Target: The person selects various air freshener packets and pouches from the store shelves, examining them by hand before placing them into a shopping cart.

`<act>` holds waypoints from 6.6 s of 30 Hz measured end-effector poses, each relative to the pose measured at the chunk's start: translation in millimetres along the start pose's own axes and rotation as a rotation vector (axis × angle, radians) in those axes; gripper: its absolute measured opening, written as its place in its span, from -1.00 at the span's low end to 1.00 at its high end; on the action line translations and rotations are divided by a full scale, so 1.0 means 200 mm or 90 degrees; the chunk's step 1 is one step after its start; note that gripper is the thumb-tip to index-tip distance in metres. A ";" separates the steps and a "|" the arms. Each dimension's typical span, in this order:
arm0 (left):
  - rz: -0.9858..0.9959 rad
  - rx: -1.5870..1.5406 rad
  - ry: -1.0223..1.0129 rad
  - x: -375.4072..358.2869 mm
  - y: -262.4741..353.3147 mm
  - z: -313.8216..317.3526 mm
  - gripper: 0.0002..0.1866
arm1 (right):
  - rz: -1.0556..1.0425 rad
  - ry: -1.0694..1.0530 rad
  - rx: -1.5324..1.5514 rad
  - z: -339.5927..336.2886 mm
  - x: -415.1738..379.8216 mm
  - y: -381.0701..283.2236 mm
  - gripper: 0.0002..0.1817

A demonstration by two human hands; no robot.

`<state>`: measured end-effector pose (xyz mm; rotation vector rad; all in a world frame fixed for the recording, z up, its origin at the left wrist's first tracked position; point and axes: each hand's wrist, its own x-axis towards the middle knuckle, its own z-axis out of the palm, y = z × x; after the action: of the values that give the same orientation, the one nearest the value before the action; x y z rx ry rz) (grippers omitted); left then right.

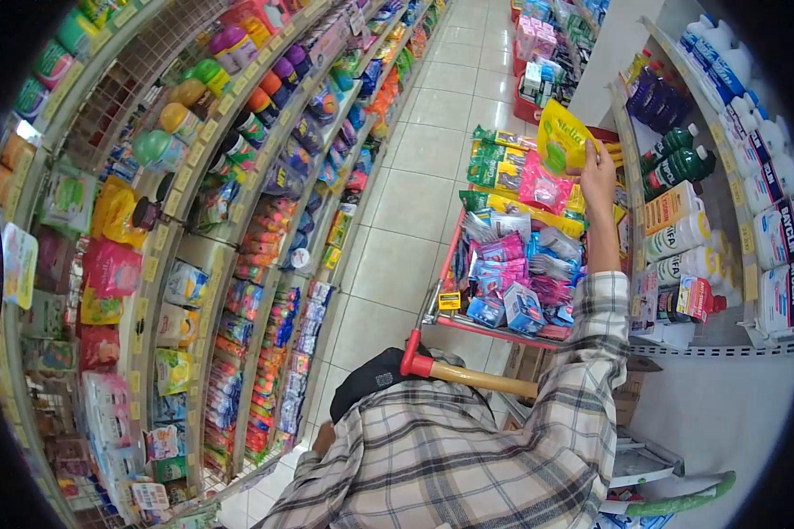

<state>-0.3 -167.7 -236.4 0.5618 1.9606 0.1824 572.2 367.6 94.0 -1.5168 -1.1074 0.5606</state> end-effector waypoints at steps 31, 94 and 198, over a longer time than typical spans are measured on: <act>-0.128 -0.259 0.026 -0.06 0.04 -0.04 -0.59 | -0.003 0.052 -0.316 -0.09 -0.14 0.56 -0.47; 0.549 -0.425 -0.066 -0.75 1.95 -0.27 -0.79 | 0.078 -0.069 0.193 -0.02 -0.82 -0.01 -0.79; 0.871 -0.220 0.116 -0.89 2.07 -0.19 -0.82 | 0.037 -0.582 0.251 0.31 -1.25 -0.20 -0.87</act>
<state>153.8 117.9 77.7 1.5871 1.3267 1.4057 395.5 178.0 61.2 -0.9324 -1.5019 1.5051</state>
